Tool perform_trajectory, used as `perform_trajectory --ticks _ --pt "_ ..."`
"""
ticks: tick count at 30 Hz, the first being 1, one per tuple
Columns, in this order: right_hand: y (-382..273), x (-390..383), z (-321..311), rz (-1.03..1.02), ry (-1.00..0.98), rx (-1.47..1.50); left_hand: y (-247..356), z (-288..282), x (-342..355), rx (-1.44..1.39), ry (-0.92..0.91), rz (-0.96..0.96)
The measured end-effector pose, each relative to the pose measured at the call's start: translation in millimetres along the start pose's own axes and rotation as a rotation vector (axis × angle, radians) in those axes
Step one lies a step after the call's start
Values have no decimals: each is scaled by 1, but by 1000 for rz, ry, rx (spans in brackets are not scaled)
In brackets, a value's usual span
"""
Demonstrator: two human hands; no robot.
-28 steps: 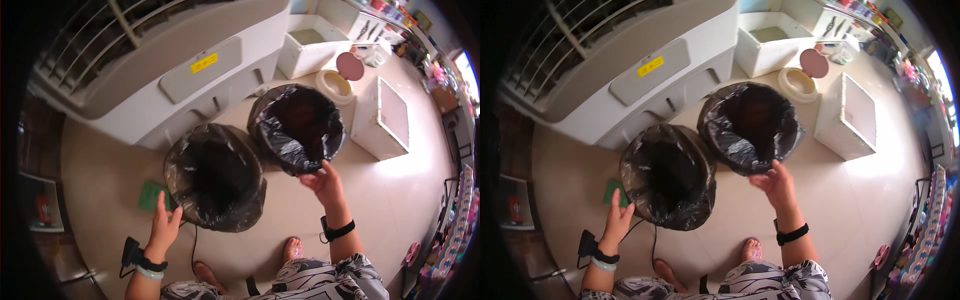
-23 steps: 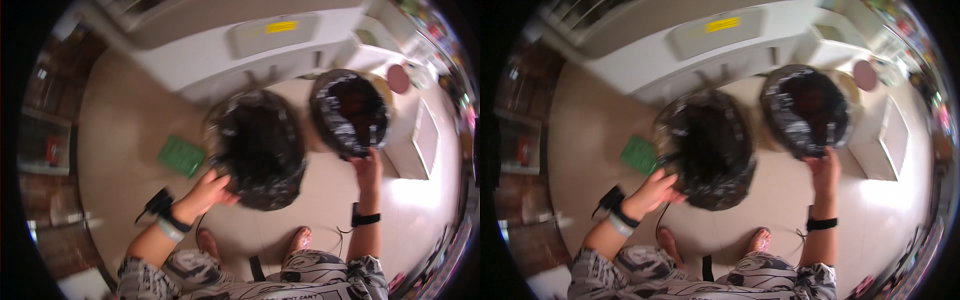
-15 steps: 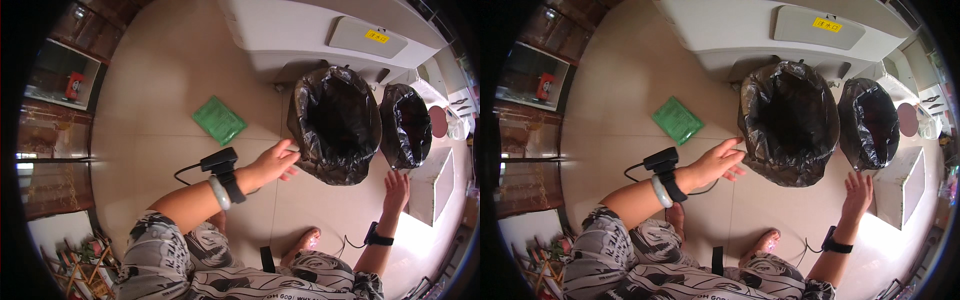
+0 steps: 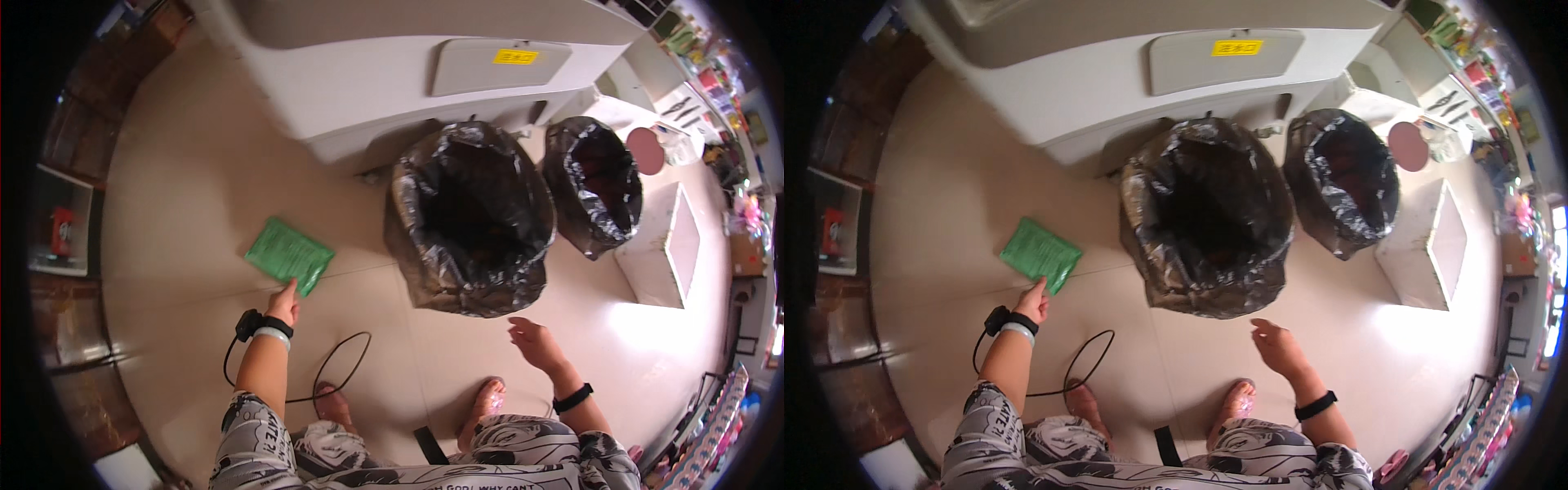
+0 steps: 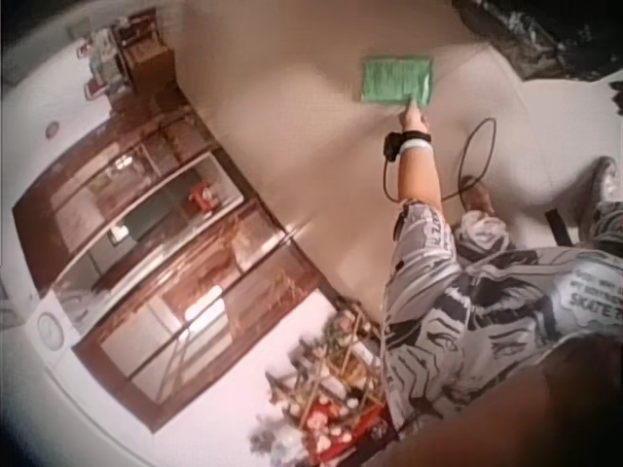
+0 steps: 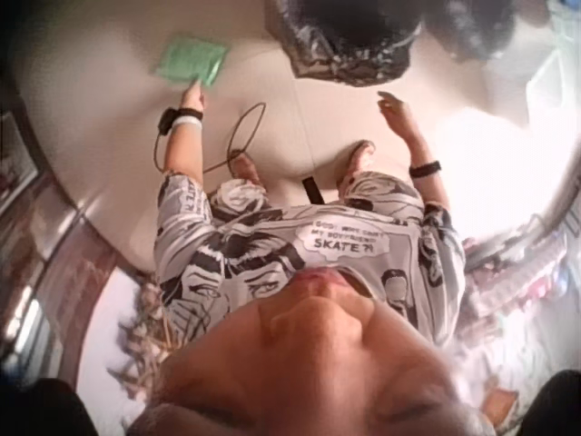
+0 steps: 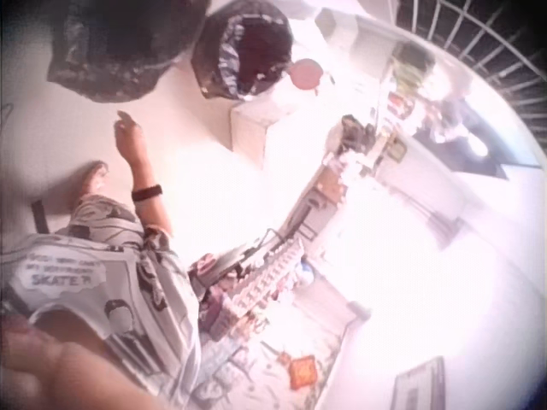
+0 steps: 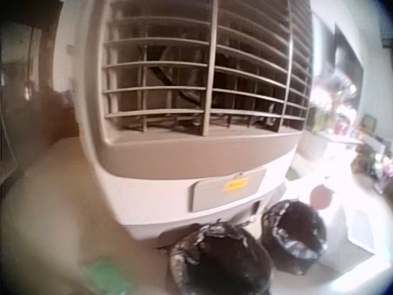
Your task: The person retrieves black plastic bags from a shelf, walks to the living room, and lines two trash bins with the bags. They then place a green packet into one bin and move a white styrofoam box to the other bin, lining it with a bag as well.
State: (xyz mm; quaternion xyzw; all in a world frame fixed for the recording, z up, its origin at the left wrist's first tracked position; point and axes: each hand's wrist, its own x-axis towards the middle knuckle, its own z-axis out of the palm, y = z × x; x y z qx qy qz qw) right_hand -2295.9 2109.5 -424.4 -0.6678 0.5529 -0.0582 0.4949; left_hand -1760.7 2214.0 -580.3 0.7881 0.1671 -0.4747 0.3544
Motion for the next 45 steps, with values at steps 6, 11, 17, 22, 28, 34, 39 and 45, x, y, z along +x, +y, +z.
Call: perform_trajectory --ticks 6,11,17,22,28,34,39,45 --pt "-26 9 3 -134 1 -199 5 27 1 -233 -99 235" --pt "-19 11 2 -129 -2 -188 15 -11 -94 119 -300 940" --pt "-5 25 15 -191 -19 -226 74 -50 -267 571 -16 1827" --pt "-27 30 12 -225 -117 -350 130 56 -347 344 -408 1539" --pt "-76 30 -94 -297 574 427 151 179 -338 804 -383 1656" --pt "-144 105 -115 -541 430 -306 149 199 -331 1025 -620 1904" --pt "-161 159 -78 -287 883 -877 163 204 -328 1157 -638 1846" --pt "-140 165 -107 -227 792 -483 150 229 -307 1588 -318 1500"
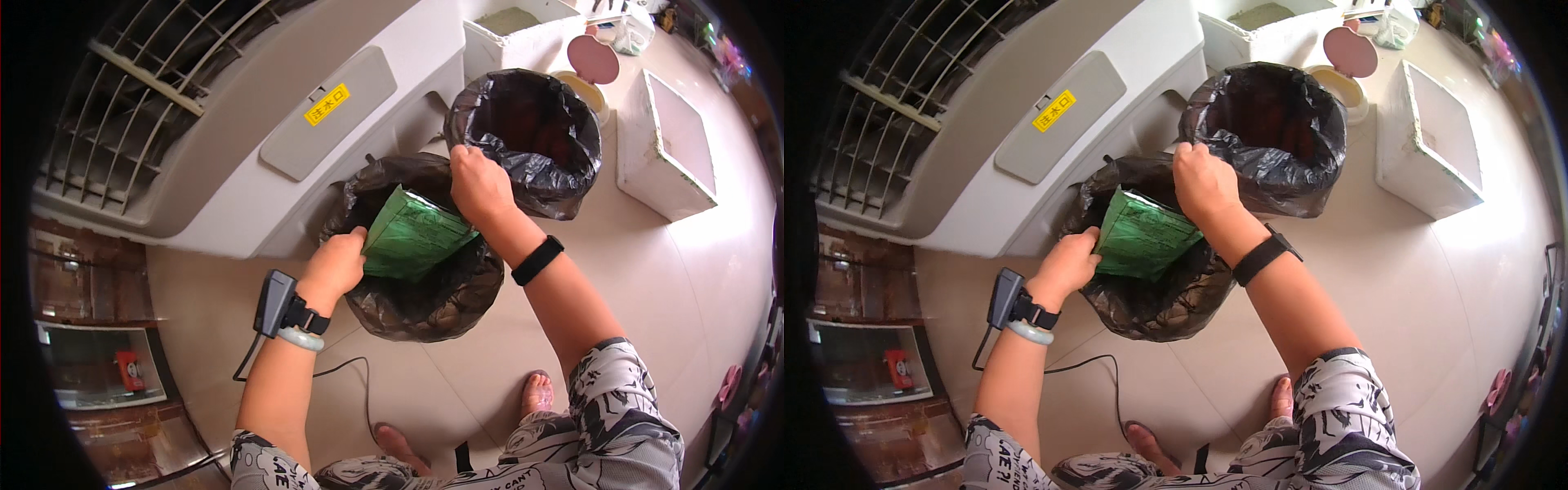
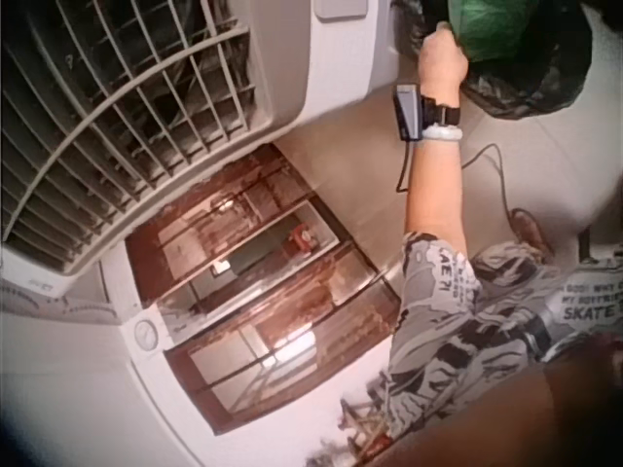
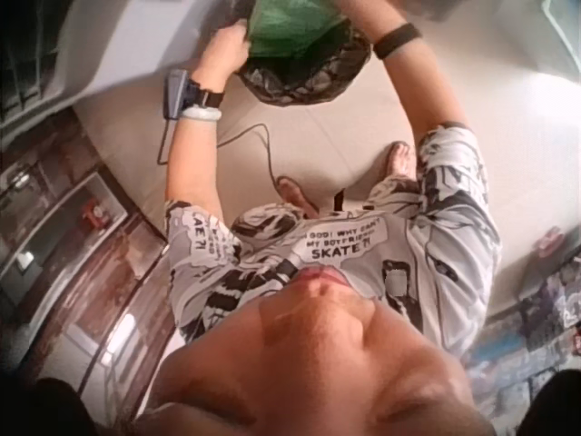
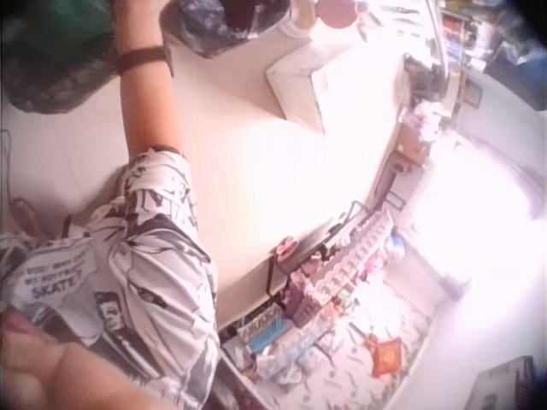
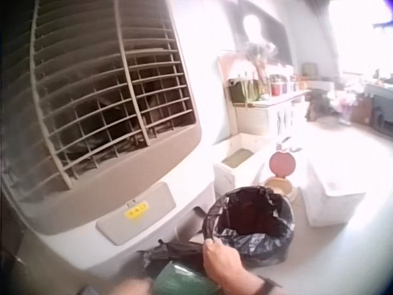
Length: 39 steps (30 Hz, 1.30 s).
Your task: The person retrieves black plastic bags from a shelf, walks to the living room, and lines two trash bins with the bags. They then place a green packet into one bin and move a white styrofoam box to the other bin, lining it with a bag as well.
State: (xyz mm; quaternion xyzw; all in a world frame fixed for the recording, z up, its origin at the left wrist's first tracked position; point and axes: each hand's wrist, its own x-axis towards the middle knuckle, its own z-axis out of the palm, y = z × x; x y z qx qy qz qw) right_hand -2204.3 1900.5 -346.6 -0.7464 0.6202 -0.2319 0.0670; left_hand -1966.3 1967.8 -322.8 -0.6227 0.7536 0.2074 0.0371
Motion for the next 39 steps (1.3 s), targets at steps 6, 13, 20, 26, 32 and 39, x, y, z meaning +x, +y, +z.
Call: perform_trajectory --ticks 6,13,20,26,32,39 --pt "16 9 -5 155 128 255 10 32 26 163 -138 -80" --pt "8 -10 -31 -53 313 525 -3 -3 -9 -213 211 84" --pt "-23 -42 -80 -232 -89 726 36 -46 -45 -970 160 -113" --pt "9 -3 -91 140 -97 850 94 -33 -7 -970 248 168" --pt "46 -4 -110 103 -169 953 94 -41 10 -611 491 176" --pt "43 -40 -77 -204 -333 706 49 -72 -33 -369 348 -34"
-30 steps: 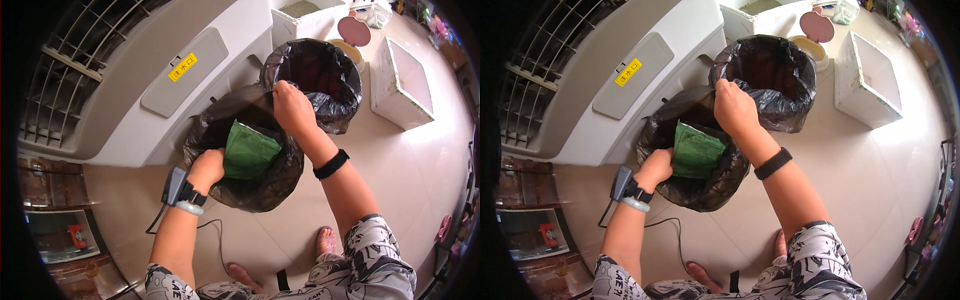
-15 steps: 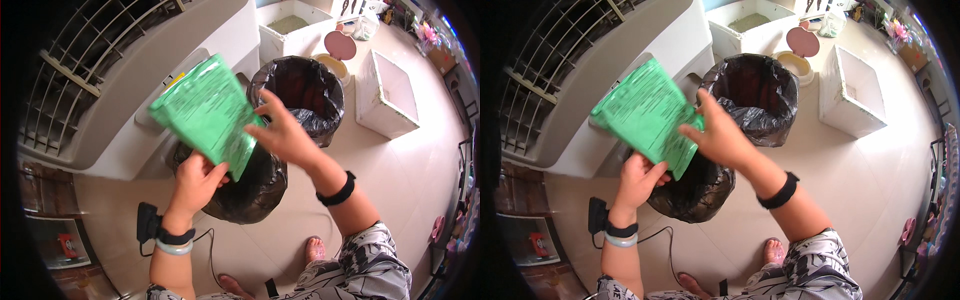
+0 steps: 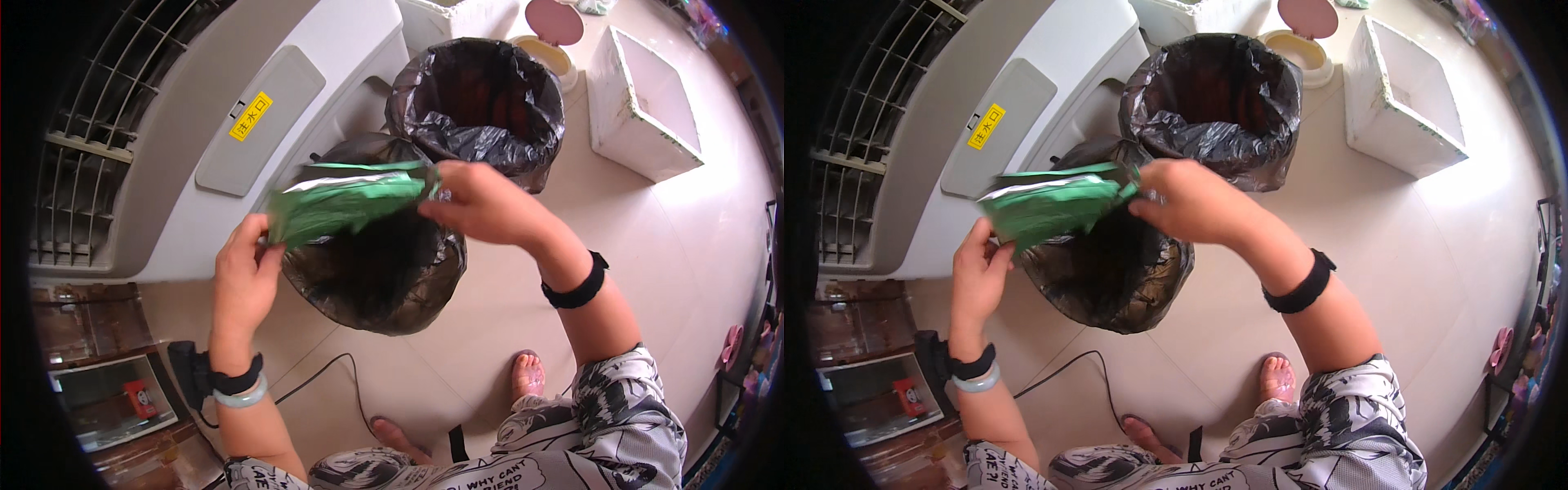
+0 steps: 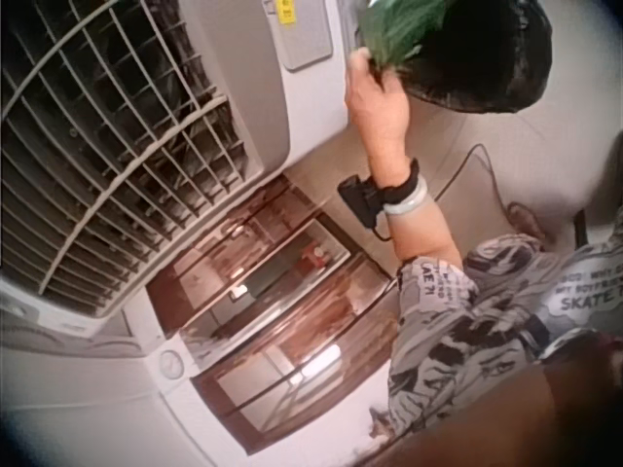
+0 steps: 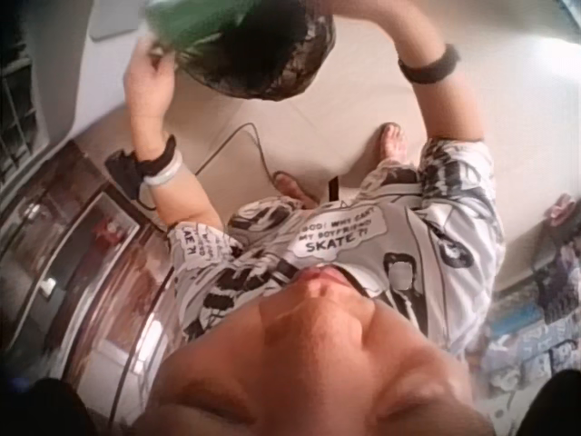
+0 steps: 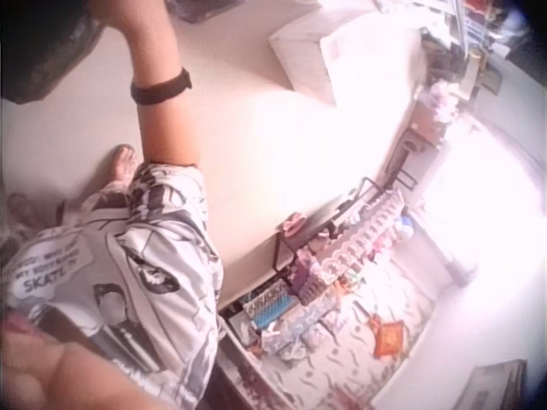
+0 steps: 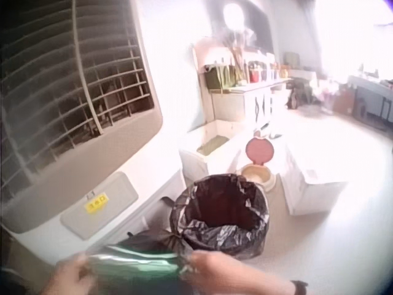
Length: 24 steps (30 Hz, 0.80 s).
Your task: The person retrieves black plastic bags from a shelf, walks to the living room, and lines two trash bins with the bags. They then place a green packet into one bin and move a white styrofoam box to the other bin, lining it with a bag as well.
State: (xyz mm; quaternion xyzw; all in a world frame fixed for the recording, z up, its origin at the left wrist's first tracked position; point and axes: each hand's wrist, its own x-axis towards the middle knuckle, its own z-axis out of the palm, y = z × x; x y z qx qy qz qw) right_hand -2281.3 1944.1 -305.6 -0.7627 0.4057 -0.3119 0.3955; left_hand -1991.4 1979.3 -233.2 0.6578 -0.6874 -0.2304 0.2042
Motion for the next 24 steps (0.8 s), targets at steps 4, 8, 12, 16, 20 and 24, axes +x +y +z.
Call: perform_trajectory --ticks 4,8,12,16,20,24 --pt "14 -4 34 -17 -52 -301 -10 -19 0 253 -192 99" --pt "26 -7 50 45 -75 -307 4 -37 5 213 -373 46" --pt "35 -10 62 -9 157 -430 25 -63 7 269 -261 -120" --pt "39 -13 68 57 191 -343 31 -60 17 633 -374 24" --pt "37 -14 67 99 153 -294 43 -14 34 973 -363 328" --pt "38 -12 68 138 142 -258 60 62 60 1147 -666 288"
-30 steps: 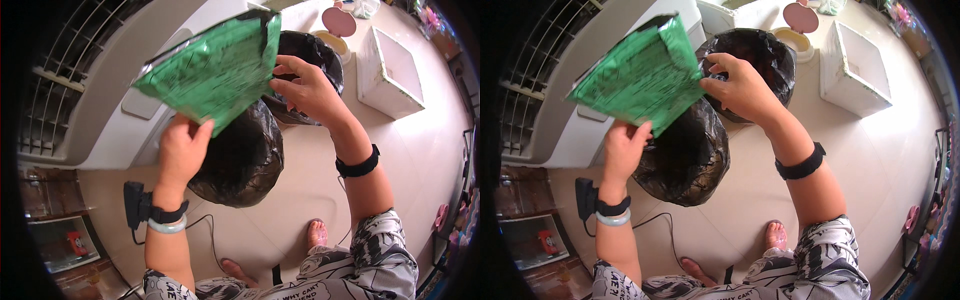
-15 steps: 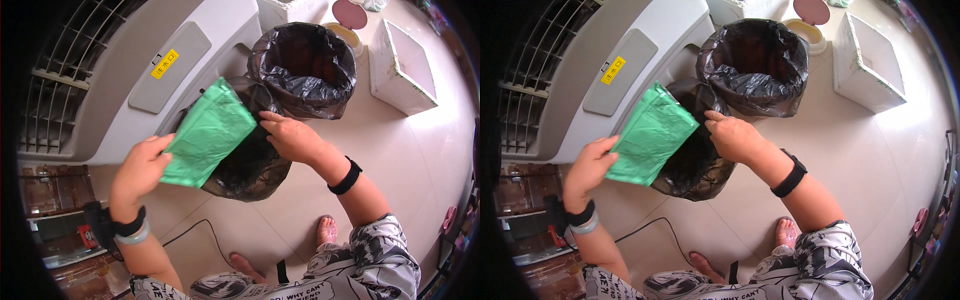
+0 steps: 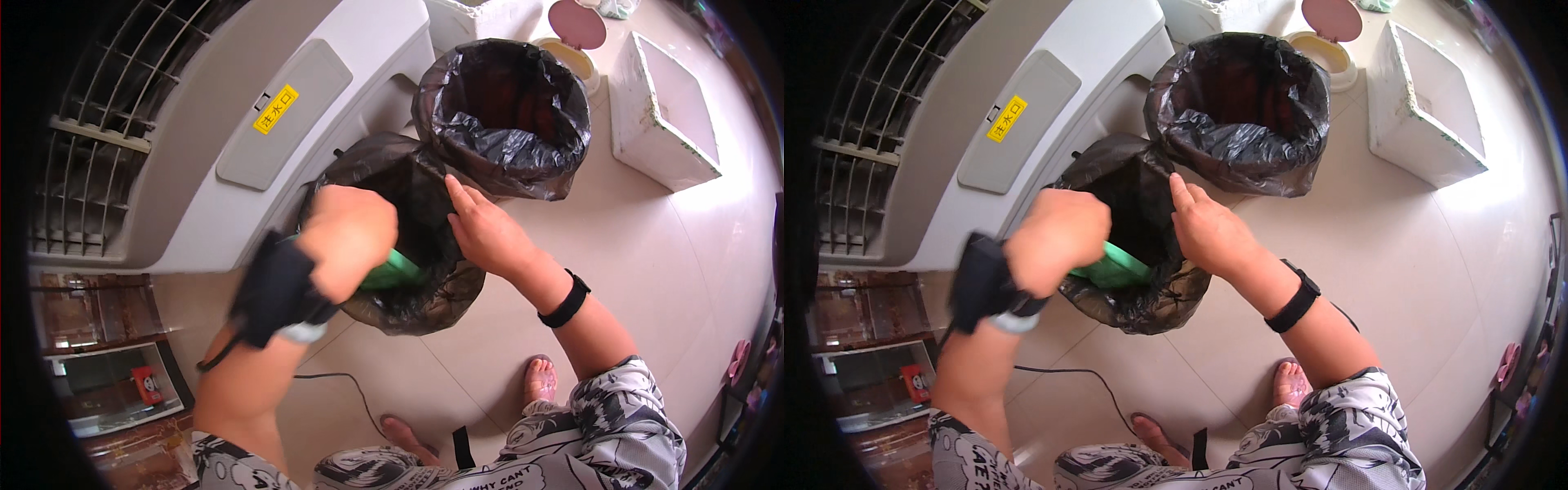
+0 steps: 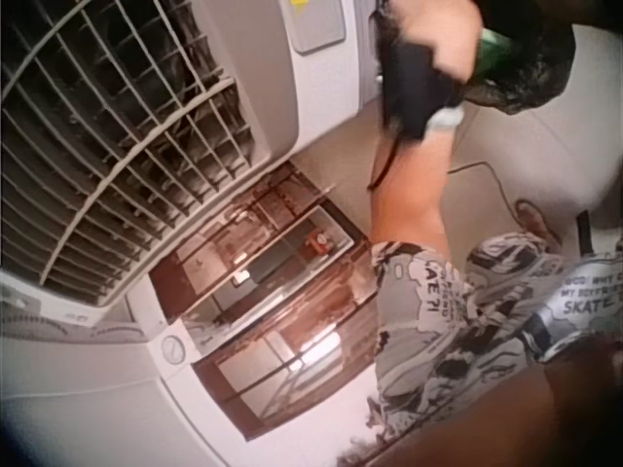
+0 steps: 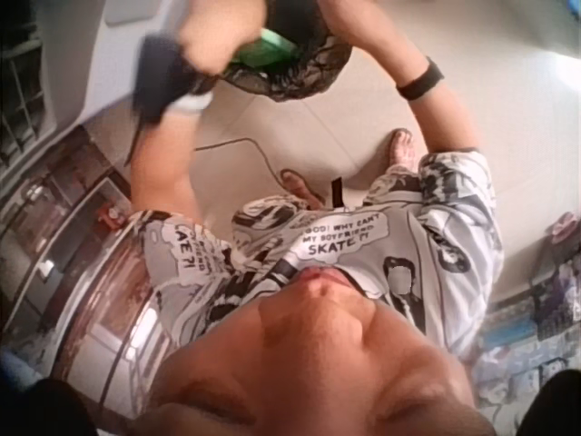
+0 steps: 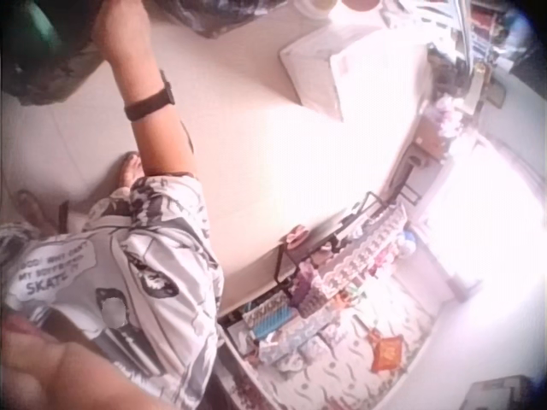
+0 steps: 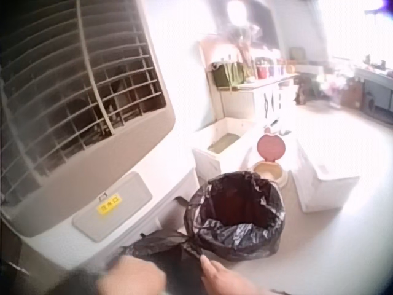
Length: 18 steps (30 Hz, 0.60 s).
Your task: The person retrieves black plastic bags from a shelf, walks to the living room, and lines two trash bins with the bags. They then place a green packet into one bin and move a white styrofoam box to the other bin, lining it with a bag as well.
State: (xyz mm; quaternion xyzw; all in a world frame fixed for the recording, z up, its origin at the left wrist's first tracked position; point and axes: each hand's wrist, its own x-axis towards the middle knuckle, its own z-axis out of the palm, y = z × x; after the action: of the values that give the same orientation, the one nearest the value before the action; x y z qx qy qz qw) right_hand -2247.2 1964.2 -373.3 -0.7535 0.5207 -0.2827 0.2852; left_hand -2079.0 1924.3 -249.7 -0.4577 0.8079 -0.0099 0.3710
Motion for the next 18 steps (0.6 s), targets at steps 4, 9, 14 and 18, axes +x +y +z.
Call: perform_trajectory --ticks 4,9,14,18 --pt "3 4 7 -9 34 -7 26 41 60 41 202 109" --pt "0 1 6 81 27 152 42 120 96 92 372 305" --pt "-9 1 1 107 14 60 40 128 87 -205 413 355" --pt "0 6 8 91 193 -86 32 136 43 -591 736 86"
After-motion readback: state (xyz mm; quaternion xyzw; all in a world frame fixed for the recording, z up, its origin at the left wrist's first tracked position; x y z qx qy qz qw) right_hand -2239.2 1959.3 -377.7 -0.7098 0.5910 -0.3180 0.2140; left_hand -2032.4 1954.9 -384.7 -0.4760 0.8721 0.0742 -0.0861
